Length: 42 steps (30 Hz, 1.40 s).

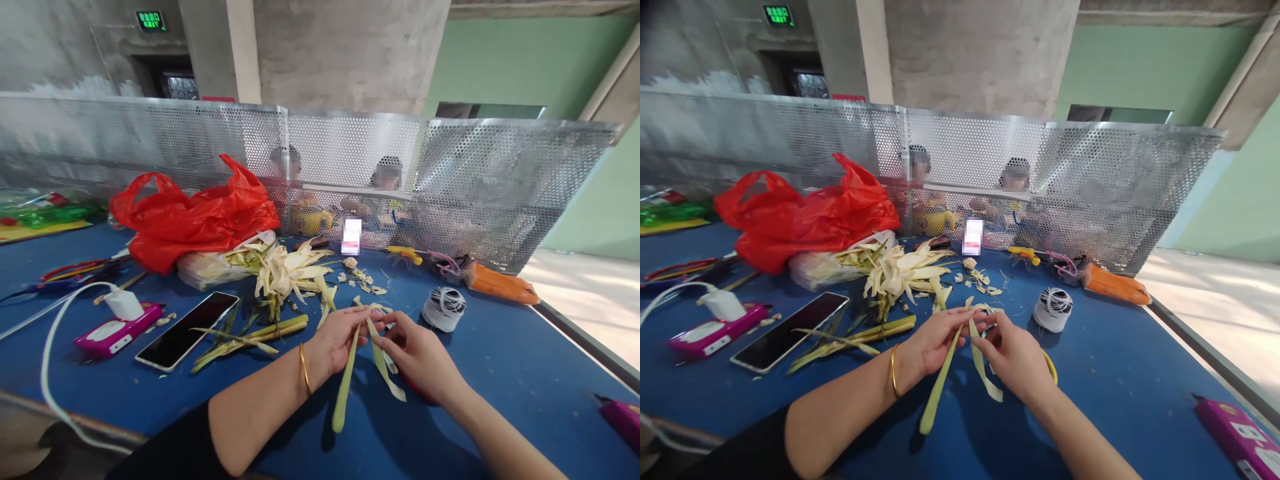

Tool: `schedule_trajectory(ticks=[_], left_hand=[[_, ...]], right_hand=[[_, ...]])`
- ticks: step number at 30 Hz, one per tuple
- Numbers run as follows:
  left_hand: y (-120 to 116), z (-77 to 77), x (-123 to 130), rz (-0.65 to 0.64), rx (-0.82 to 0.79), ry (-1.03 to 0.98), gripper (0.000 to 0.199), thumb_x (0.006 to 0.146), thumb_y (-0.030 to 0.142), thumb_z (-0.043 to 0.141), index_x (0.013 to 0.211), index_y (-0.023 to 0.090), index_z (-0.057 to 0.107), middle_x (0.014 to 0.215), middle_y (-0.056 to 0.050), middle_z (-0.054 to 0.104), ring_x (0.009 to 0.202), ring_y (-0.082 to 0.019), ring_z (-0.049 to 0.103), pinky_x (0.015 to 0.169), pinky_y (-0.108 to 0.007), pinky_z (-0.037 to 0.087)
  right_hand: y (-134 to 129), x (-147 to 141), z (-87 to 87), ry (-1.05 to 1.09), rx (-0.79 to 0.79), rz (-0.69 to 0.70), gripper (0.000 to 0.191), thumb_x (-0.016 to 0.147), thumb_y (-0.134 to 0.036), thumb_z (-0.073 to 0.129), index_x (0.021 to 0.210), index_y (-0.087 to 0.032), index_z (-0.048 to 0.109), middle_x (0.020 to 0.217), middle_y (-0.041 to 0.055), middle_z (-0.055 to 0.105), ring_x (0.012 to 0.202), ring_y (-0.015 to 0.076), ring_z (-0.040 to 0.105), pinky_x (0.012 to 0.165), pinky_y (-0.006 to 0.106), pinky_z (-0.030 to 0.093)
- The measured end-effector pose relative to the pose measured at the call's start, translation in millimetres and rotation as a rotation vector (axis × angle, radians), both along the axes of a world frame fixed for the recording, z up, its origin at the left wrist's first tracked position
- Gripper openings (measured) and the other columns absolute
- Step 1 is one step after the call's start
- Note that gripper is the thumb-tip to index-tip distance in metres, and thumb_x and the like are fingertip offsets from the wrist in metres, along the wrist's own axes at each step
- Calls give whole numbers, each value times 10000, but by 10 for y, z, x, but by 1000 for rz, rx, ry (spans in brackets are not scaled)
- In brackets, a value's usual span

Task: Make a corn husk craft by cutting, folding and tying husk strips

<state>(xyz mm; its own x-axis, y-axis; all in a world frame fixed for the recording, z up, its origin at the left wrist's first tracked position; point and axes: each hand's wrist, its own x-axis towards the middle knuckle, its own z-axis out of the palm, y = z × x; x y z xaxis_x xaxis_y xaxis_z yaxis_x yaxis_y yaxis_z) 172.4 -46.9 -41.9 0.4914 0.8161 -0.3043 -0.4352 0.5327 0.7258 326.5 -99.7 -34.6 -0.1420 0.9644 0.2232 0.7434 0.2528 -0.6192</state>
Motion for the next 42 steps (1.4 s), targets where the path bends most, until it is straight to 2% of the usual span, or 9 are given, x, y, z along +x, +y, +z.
schedule_trajectory(ticks=[8,12,16,20,24,30,36,39,42], left_hand=[[12,-44,-1,21,5,20,200,718,106,716,917,94,700,836,-88,718,626,-100,651,422,-131,408],[8,-14,-27,20,-10,24,180,737,134,703,910,88,700,826,-78,720,612,-92,649,488,-138,471],[-18,51,-66,-52,-69,-62,329,892,338,516,954,53,668,876,-135,718,618,-132,662,526,-201,519],[-51,121,-85,-162,-130,-181,522,946,442,333,1053,19,619,810,-158,701,559,-139,645,540,-230,521],[-58,133,-73,-179,-155,-235,500,941,427,359,1088,23,614,887,-168,699,562,-110,629,506,-180,480],[-70,24,-15,-82,-8,-214,224,858,160,533,1022,68,654,1003,-133,696,761,-108,664,625,-153,501],[-58,-7,-19,45,62,-68,254,776,83,611,1025,129,637,1139,-108,667,797,-142,676,565,-189,521],[-45,-6,-29,69,75,-7,241,785,117,624,1024,145,637,1179,-103,655,874,-161,675,503,-166,492],[-44,-10,-26,76,92,22,231,791,127,623,1021,146,640,1187,-103,652,910,-165,668,471,-152,467]], right_hand=[[59,-112,-152,429,-137,28,442,812,-359,586,1200,-185,468,649,-45,591,566,135,544,505,229,389],[32,-81,-99,219,27,-11,357,873,-367,530,1187,-197,520,652,-33,569,587,141,543,551,251,411],[-3,-10,6,-37,408,-93,256,890,-313,527,1106,-210,618,888,53,609,771,178,585,683,297,445],[-45,-25,72,-344,598,196,281,884,-152,479,1088,-237,652,897,60,623,842,195,577,735,328,419],[-69,-99,54,-498,560,415,299,877,-109,474,1101,-231,630,947,53,661,943,202,575,913,382,374],[-69,-103,44,-519,544,406,202,893,-119,453,938,-211,627,921,59,657,954,216,567,932,402,368],[-18,-53,15,13,221,-30,237,852,-365,588,1022,-206,544,902,59,642,815,202,611,712,323,470],[82,2,-99,324,-99,14,329,825,-468,592,1004,-202,518,733,-3,634,664,167,599,593,277,454],[147,17,-195,552,-184,20,380,763,-479,655,970,-188,526,726,-7,638,669,153,592,588,256,442]])
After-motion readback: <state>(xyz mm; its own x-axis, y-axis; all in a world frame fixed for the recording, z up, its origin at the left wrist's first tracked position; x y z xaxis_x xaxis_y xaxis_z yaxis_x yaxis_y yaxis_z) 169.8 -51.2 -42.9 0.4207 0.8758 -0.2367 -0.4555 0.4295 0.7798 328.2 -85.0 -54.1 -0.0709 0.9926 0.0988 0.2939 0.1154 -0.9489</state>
